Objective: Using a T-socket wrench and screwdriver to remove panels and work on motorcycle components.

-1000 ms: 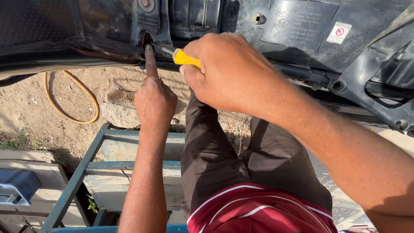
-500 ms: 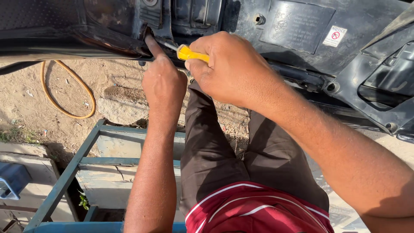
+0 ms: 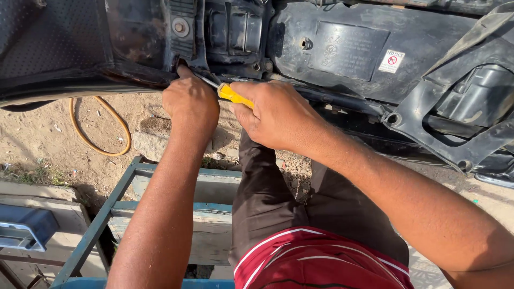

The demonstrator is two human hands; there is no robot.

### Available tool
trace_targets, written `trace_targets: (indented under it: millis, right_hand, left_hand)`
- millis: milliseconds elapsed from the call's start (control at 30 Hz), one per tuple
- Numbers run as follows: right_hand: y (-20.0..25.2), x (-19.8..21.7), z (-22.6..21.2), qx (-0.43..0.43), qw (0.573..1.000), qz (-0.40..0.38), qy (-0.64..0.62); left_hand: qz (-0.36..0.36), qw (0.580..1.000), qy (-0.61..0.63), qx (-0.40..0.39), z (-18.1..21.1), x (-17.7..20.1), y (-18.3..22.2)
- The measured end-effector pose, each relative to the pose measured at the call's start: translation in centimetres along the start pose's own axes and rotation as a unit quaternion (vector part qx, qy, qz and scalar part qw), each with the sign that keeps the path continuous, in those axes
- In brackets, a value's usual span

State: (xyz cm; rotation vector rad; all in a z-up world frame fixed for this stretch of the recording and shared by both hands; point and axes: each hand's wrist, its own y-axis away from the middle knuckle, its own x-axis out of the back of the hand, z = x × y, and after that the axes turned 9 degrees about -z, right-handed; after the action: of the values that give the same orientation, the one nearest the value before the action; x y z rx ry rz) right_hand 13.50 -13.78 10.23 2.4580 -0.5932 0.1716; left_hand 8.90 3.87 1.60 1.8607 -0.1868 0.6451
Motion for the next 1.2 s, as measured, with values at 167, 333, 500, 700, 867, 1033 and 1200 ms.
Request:
trace_targets:
  millis: [167, 333, 500, 700, 867, 1033, 1200]
  right_hand:
    - [0.0, 0.2, -0.1, -0.018, 1.000, -0.017, -0.018]
    - [-0.1, 0.3, -0.9, -0.028, 0.999, -0.014, -0.010]
    - [0.6, 0.6, -2.5, -0.012, 0.999, 0.000, 0.049]
    - [0.9, 2.0, -1.7, -0.072, 0.997, -0.037, 0.009]
    - [2.3, -2.9, 3.5, -0.041, 0.997, 0.011, -0.061]
    - [4.2, -4.0, 1.9, 0.055, 0.994, 0.089, -0.005]
    - [6.1, -0.2, -3.1, -0.011, 0.989, 0.033, 0.145]
  left_hand:
    - [-0.115, 0.983, -0.138, 0.045, 0.9, 2.2, 0.4]
    - [-0.036, 0.976, -0.206, -0.058, -2.1, -0.6, -1.4]
    - [-0.034, 0.998, -0.033, -0.042, -2.5, -0.8, -1.8]
    - [-0.033, 0.998, 0.035, -0.051, -2.9, -0.9, -1.7]
    - [-0.036, 0.996, 0.031, -0.073, -2.6, -0.8, -1.5]
    - [-0.016, 0.997, 0.007, -0.081, -3.2, -1.7, -1.8]
    - [-0.025, 0.996, 0.040, -0.078, -3.2, -1.3, -1.4]
